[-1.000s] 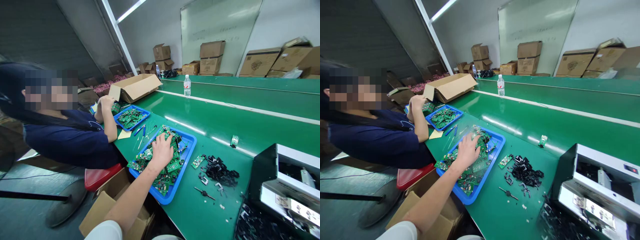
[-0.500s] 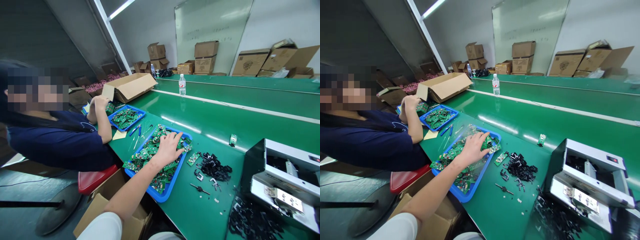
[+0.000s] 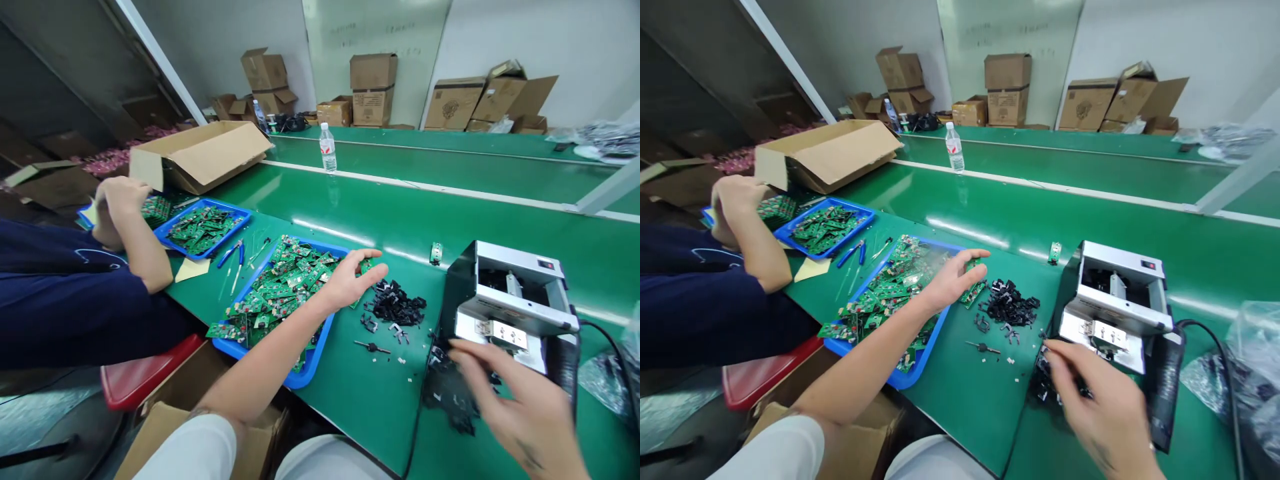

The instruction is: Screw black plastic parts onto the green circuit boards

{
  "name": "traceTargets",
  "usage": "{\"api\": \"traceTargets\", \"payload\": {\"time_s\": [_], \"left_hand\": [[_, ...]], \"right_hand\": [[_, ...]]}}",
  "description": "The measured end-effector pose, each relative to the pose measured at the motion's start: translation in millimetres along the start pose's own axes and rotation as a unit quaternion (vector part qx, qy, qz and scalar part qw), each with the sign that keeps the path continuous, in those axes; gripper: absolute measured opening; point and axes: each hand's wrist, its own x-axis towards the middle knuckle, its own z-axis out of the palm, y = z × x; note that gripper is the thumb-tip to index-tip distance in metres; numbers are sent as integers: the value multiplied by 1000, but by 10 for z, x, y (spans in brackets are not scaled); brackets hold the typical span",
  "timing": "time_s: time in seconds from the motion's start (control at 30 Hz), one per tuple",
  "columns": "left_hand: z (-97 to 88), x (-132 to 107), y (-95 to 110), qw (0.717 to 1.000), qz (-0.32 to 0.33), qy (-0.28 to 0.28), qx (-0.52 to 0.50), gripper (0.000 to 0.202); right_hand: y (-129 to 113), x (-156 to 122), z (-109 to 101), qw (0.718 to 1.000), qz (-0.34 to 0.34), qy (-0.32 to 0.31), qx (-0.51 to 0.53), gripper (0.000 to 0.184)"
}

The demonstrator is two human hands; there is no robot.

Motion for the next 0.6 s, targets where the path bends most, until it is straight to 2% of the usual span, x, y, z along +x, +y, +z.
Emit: {"api": "traceTargets", "payload": {"time_s": [0.03,0.1,0.2,0.27,0.43,0.6], "left_hand": [[84,55,-24,996,-38,-22,-78,60],[236,142,-92,968,-107,-62,-217,62],[388,183,-210,936,-154,-81,-306,53],[429,160,-279,934,-155,-80,-313,48],[405,96,-387,931,-154,-115,-309,62],[408,77,-396,914,-193,-128,-334,66]], "right_hand": [[-27,46,153,997,-51,-52,-9,20],[-64,112,442,987,-109,-99,-65,22],[-53,126,730,977,-110,-112,-142,26],[-15,101,821,976,-90,-111,-164,25],[26,68,920,975,-44,-119,-184,25],[-22,117,956,978,-18,-137,-153,25]]}}
